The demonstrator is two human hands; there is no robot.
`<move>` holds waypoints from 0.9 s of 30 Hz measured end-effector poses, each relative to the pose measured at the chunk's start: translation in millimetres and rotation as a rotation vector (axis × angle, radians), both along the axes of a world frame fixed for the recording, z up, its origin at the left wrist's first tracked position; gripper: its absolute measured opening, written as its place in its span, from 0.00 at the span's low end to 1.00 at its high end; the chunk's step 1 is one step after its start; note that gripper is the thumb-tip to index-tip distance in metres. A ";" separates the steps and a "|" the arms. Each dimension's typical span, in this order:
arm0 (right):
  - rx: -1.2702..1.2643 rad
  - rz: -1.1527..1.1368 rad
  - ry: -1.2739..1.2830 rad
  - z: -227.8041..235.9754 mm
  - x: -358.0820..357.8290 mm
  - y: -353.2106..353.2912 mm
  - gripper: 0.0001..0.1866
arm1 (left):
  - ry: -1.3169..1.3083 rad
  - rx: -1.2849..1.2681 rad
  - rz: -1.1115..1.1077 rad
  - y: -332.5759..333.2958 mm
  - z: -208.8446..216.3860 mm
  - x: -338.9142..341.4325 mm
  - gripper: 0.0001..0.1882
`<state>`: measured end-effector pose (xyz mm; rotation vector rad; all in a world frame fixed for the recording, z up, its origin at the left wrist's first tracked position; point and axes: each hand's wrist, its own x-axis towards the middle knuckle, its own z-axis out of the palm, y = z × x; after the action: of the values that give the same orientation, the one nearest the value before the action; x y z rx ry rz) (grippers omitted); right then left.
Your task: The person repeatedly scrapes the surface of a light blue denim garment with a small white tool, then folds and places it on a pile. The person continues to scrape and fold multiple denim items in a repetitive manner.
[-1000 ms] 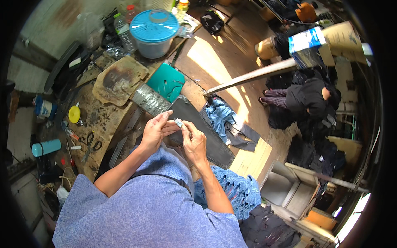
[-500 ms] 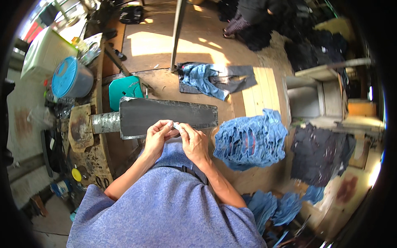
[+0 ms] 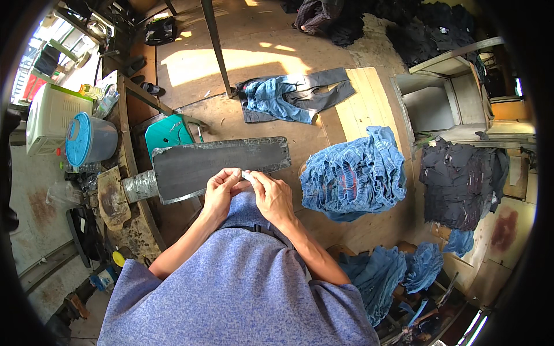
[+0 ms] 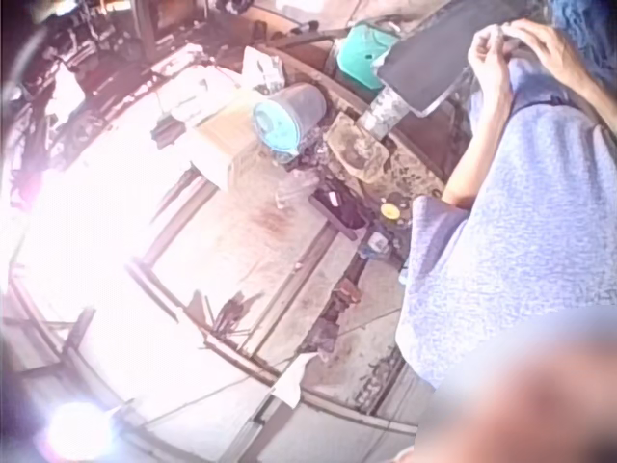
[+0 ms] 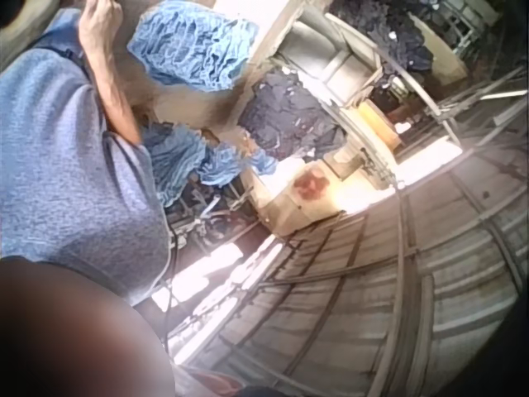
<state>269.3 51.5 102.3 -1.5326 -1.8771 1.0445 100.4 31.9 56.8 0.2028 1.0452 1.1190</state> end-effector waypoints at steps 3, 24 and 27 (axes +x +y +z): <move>0.033 0.009 0.005 -2.2 4.2 1.3 0.13 | 0.005 -0.012 0.000 0.4 0.2 3.9 0.08; 0.065 0.115 -0.028 6.9 14.7 -2.8 0.13 | 0.003 -0.032 0.004 -17.1 -0.2 8.6 0.07; 0.054 0.121 -0.024 7.4 14.4 -4.5 0.13 | 0.005 -0.033 0.011 -19.3 -0.1 8.8 0.07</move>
<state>283.7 47.1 109.7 -1.4220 -2.0199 1.0227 109.2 12.6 56.7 0.1742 1.0699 1.1110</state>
